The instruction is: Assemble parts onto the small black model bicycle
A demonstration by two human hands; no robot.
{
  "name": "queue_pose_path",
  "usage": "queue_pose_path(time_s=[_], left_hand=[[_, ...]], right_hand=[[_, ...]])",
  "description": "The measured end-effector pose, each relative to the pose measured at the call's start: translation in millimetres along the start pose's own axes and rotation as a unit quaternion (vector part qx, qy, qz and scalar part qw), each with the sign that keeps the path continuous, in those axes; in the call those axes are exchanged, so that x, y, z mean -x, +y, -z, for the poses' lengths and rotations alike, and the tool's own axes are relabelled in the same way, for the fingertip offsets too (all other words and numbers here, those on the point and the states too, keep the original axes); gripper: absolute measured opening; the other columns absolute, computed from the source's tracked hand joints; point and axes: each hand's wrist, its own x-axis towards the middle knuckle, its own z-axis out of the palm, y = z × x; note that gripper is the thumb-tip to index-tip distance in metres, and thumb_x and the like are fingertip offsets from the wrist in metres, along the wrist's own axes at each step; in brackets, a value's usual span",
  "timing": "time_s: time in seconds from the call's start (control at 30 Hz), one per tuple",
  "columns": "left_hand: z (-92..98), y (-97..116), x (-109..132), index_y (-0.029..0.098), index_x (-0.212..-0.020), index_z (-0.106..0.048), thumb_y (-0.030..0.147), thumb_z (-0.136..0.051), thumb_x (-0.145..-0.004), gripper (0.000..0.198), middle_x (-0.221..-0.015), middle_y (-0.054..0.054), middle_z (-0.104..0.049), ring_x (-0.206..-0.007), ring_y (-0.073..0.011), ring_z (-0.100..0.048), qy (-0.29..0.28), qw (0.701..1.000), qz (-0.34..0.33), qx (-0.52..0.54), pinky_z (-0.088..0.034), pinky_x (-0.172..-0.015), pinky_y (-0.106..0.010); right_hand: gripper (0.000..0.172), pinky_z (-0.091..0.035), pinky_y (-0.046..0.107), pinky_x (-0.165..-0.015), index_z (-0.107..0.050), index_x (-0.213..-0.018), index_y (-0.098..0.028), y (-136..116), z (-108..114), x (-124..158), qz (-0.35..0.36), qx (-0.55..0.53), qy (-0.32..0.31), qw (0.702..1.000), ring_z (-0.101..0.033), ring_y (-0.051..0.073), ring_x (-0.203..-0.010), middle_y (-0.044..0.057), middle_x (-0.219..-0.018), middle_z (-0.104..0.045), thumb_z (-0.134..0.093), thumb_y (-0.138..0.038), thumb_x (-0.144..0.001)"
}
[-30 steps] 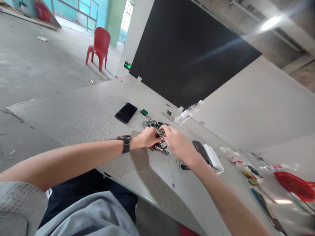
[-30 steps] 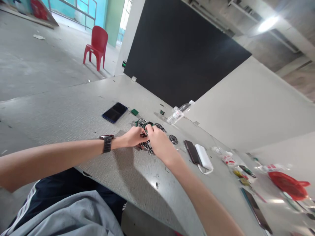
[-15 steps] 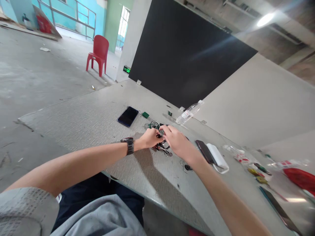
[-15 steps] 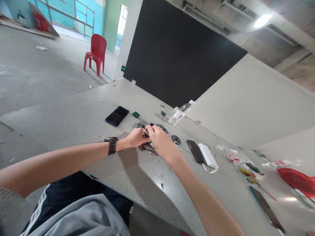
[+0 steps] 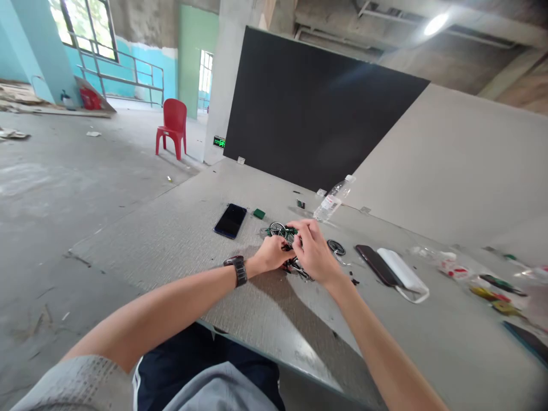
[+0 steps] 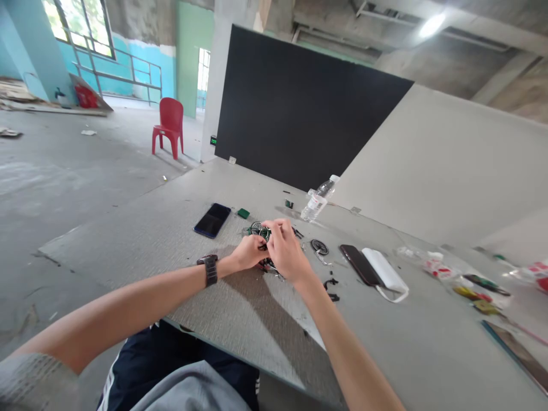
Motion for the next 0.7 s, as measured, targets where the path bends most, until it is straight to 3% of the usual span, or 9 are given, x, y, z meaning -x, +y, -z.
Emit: queue_pose_path(time_s=[0.1, 0.23, 0.37, 0.57, 0.7], left_hand=[[0.2, -0.6, 0.0, 0.020, -0.052, -0.038, 0.023, -0.071, -0.083, 0.045, -0.049, 0.007, -0.037, -0.054, -0.0100, -0.031, -0.007, 1.000, 0.004, 0.001, -0.021, -0.055, -0.029], [-0.1, -3.5, -0.9, 0.020, -0.053, -0.042, 0.026, -0.071, -0.084, 0.043, -0.050, 0.006, -0.043, -0.054, -0.0104, -0.036, -0.013, 1.000, 0.009, -0.002, -0.024, -0.056, -0.027], [1.5, -3.5, -2.4, 0.019, -0.051, -0.041, 0.025, -0.072, -0.082, 0.044, -0.048, 0.007, -0.040, -0.052, -0.0101, -0.036, -0.018, 1.000, 0.012, -0.004, -0.024, -0.055, -0.027], [8.5, 3.0, 1.1, 0.018, -0.056, -0.052, 0.026, -0.073, -0.084, 0.036, -0.051, 0.005, -0.045, -0.052, -0.0100, -0.042, -0.044, 0.999, 0.009, 0.022, -0.030, -0.054, -0.026], [11.6, 4.6, 4.5, 0.016, -0.059, -0.056, 0.020, -0.073, -0.086, 0.032, -0.054, 0.003, -0.050, -0.054, -0.0108, -0.049, -0.059, 0.997, 0.021, 0.042, -0.040, -0.058, -0.025]], right_hand=[[0.025, -0.054, 0.041, -0.091, -0.051, -0.126, -0.022, -1.7, -6.0, 2.1, -0.027, -0.051, 0.064, 0.996, -0.063, 0.022, -0.094, 0.013, -0.114, -0.056, -0.041, -0.018, -0.103], [0.014, -0.053, 0.040, -0.081, -0.049, -0.116, -0.025, -5.2, -14.8, 8.6, -0.116, -0.153, 0.117, 0.974, -0.064, 0.022, -0.085, 0.006, -0.096, -0.061, -0.046, -0.033, -0.104], [0.019, -0.046, 0.033, -0.066, -0.048, -0.111, -0.026, -7.8, -21.3, 13.0, -0.148, -0.273, 0.135, 0.941, -0.054, 0.017, -0.068, -0.002, -0.078, -0.052, -0.044, -0.043, -0.106], [0.031, -0.037, 0.028, -0.057, -0.044, -0.101, -0.028, -4.0, -31.6, 5.6, -0.199, -0.388, 0.157, 0.886, -0.040, 0.014, -0.056, -0.009, -0.065, -0.034, -0.051, -0.058, -0.098], [0.020, -0.042, 0.030, -0.062, -0.045, -0.100, -0.028, 3.3, -39.0, 0.7, -0.184, -0.344, 0.161, 0.907, -0.046, 0.015, -0.062, -0.005, -0.071, -0.037, -0.045, -0.048, -0.098]])
